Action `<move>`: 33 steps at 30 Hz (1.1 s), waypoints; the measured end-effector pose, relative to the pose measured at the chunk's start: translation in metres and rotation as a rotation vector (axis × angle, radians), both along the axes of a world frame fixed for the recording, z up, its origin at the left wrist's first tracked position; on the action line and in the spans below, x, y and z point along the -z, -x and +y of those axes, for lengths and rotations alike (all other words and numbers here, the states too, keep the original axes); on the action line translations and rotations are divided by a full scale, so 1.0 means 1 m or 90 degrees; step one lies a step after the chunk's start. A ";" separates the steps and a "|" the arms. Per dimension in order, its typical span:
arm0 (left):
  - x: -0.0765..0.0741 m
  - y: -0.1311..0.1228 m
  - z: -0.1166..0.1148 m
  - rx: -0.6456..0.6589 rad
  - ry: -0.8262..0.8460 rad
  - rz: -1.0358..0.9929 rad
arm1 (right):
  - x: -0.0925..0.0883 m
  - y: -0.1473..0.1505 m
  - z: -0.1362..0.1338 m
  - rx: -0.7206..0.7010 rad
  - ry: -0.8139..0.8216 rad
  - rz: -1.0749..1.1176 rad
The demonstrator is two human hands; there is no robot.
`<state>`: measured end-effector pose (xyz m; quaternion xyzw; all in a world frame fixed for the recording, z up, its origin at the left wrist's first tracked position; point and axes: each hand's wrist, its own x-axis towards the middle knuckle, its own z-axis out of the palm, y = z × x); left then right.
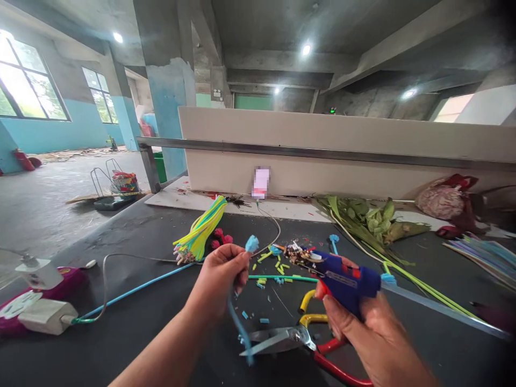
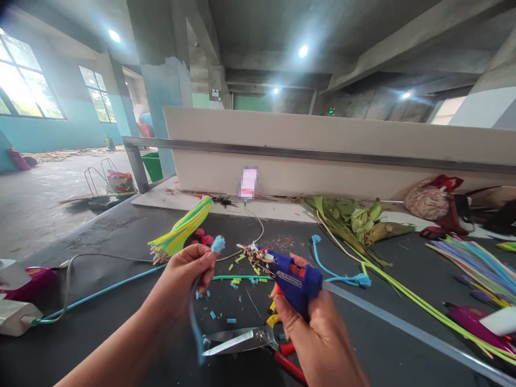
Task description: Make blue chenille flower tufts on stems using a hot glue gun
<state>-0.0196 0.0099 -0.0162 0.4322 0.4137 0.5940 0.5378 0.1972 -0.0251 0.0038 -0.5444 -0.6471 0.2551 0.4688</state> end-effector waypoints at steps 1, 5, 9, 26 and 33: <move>-0.002 0.002 0.001 0.049 0.031 -0.084 | -0.003 0.000 -0.001 -0.018 0.026 0.015; -0.004 0.006 0.001 0.195 0.091 -0.291 | -0.004 0.004 -0.008 -0.044 0.092 0.077; -0.001 0.006 -0.002 0.298 0.097 -0.386 | 0.003 0.008 -0.014 -0.042 0.132 0.109; 0.004 0.004 -0.012 0.479 0.061 -0.503 | 0.003 0.014 -0.025 -0.068 0.130 0.128; 0.005 0.002 -0.011 0.467 0.068 -0.462 | 0.004 0.012 -0.023 -0.044 0.144 0.094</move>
